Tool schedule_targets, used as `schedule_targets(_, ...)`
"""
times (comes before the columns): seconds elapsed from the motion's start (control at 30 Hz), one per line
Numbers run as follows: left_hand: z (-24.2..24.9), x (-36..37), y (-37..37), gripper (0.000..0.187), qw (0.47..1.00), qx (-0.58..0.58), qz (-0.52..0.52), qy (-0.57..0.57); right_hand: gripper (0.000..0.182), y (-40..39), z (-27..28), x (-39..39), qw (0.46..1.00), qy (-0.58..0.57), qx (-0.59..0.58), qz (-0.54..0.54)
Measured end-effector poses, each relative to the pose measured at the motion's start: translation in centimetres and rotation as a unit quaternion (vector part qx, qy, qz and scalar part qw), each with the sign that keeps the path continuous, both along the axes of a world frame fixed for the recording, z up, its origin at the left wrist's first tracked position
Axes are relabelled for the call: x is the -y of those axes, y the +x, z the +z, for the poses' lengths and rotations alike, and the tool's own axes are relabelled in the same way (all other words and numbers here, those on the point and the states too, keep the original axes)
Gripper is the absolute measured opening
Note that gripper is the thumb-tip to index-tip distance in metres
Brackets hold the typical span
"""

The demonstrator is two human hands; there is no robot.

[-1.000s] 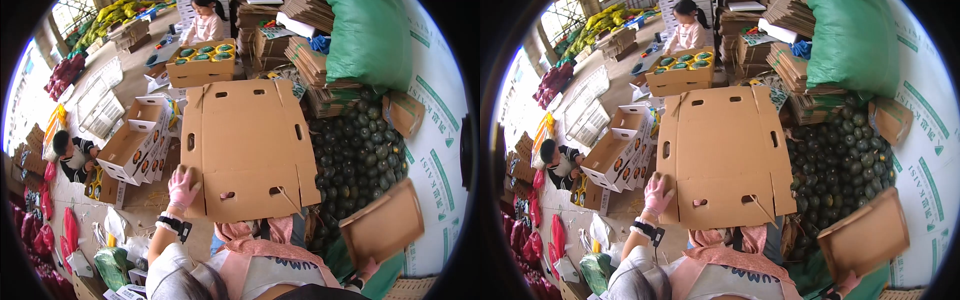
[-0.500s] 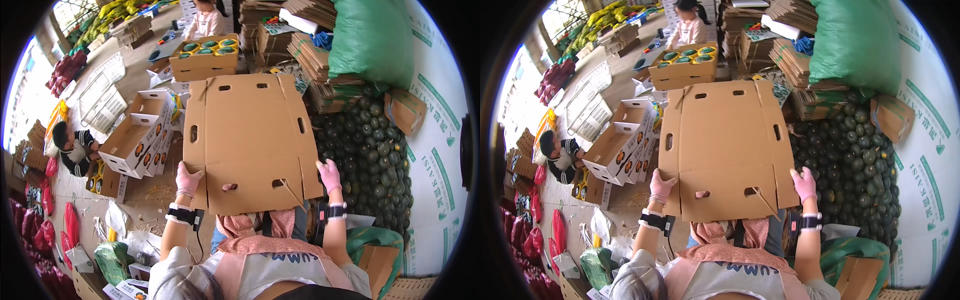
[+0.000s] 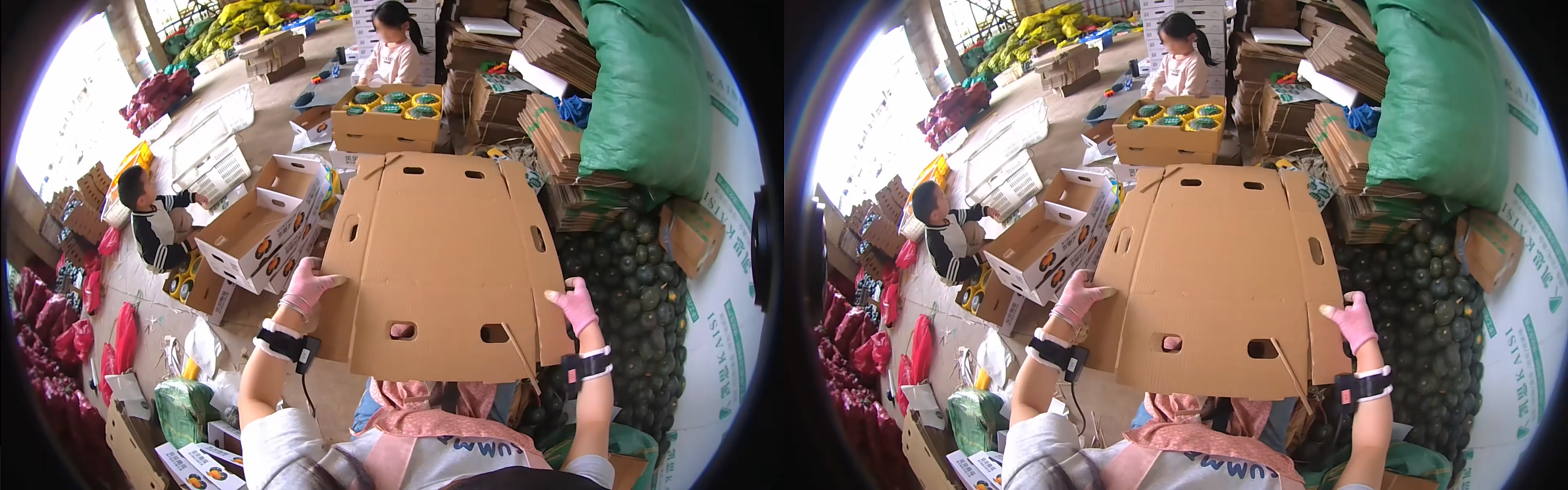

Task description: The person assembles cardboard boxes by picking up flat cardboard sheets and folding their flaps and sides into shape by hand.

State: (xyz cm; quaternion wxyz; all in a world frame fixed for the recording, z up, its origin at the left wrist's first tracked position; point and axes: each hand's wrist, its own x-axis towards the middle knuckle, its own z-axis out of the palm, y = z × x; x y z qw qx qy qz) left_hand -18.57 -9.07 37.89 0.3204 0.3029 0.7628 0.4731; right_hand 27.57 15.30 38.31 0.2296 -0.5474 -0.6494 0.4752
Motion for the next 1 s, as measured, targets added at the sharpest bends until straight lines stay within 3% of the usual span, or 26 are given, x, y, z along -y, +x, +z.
schedule_targets(0.03, 0.0, 0.1, 0.2, 0.054, 0.999, 0.003, -0.02, 0.029, 0.044, 0.2, 0.9, 0.4, 0.987, -0.106, -0.124, 0.004)
schedule_targets(0.07, 0.0, 0.1, 0.4, 0.055, 0.997, 0.006, -0.04, 0.06, 0.04, 0.5, 0.6, 0.4, 0.981, -0.12, -0.149, 0.011)
schedule_targets(0.1, -0.5, 0.2, 0.5, 0.062, 0.99, 0.085, -0.096, 0.055, 0.036, 1.3, -0.1, 0.3, 0.975, -0.135, -0.174, 0.019)
schedule_targets(0.13, -0.8, 0.2, 0.4, 0.064, 0.986, 0.008, -0.166, -0.016, 0.032, 1.9, -0.9, 0.4, 0.969, -0.149, -0.196, 0.027)
schedule_targets(0.17, -1.8, 0.5, 0.3, 0.07, 0.98, -0.054, -0.187, -0.046, 0.027, 2.2, -1.6, 0.6, 0.98, -0.092, -0.171, 0.042)
schedule_targets(0.27, -2.2, 1.2, 2.8, 0.084, 0.929, -0.256, -0.204, -0.172, 0.028, 3.2, -3.7, 1.2, 0.998, 0.002, 0.014, 0.061)
schedule_targets(0.3, -1.5, 1.3, 4.0, 0.088, 0.896, -0.326, -0.205, -0.221, 0.041, 3.0, -3.9, 1.7, 0.998, -0.013, 0.032, 0.057)
schedule_targets(0.4, 1.3, 0.2, 7.0, 0.099, 0.847, -0.378, -0.286, -0.24, 0.059, 1.1, -2.3, 3.2, 0.953, 0.161, 0.252, 0.041)
schedule_targets(0.43, 1.0, -0.9, 7.7, 0.089, 0.836, -0.391, -0.325, -0.206, 0.066, -0.6, -0.6, 4.4, 0.932, 0.159, 0.32, 0.065)
schedule_targets(0.47, 0.8, -1.8, 8.0, 0.085, 0.799, -0.423, -0.388, -0.177, 0.074, -2.5, 1.2, 4.8, 0.903, 0.164, 0.385, 0.095)
schedule_targets(0.53, 1.3, -3.3, 8.4, 0.078, 0.708, -0.478, -0.507, -0.115, 0.078, -3.7, 1.8, 5.5, 0.888, 0.183, 0.34, 0.247)
schedule_targets(0.57, 1.9, -3.4, 9.3, 0.07, 0.692, -0.467, -0.534, -0.134, 0.082, -3.4, 0.5, 4.7, 0.849, 0.265, 0.24, 0.389)
schedule_targets(0.67, 4.1, -4.6, 10.0, 0.071, 0.522, -0.558, -0.62, -0.177, 0.085, -3.6, 1.7, 2.7, 0.739, 0.268, 0.274, 0.554)
schedule_targets(0.7, 4.1, -4.9, 9.5, 0.069, 0.565, -0.542, -0.588, -0.201, 0.084, -3.6, 2.6, 2.3, 0.723, 0.264, 0.339, 0.542)
schedule_targets(0.73, 3.8, -4.9, 8.2, 0.066, 0.635, -0.546, -0.522, -0.165, 0.071, -2.7, 2.2, 1.4, 0.73, 0.324, 0.312, 0.514)
schedule_targets(0.77, 3.3, -5.5, 6.4, 0.055, 0.685, -0.548, -0.462, -0.128, 0.063, -1.5, 1.9, 0.2, 0.767, 0.329, 0.268, 0.481)
schedule_targets(0.83, 4.0, -6.1, 3.4, 0.041, 0.829, -0.419, -0.37, -0.007, 0.054, -0.7, 2.6, -0.7, 0.839, 0.338, 0.155, 0.397)
schedule_targets(0.97, 6.7, -5.5, 1.2, 0.03, 0.926, -0.251, -0.176, 0.221, 0.056, -0.3, 8.0, 0.8, 0.897, 0.406, -0.026, 0.17)
schedule_targets(1.0, 7.7, -5.1, 1.0, 0.025, 0.946, -0.034, -0.135, 0.294, 0.052, 0.3, 9.1, 1.9, 0.92, 0.346, -0.157, 0.096)
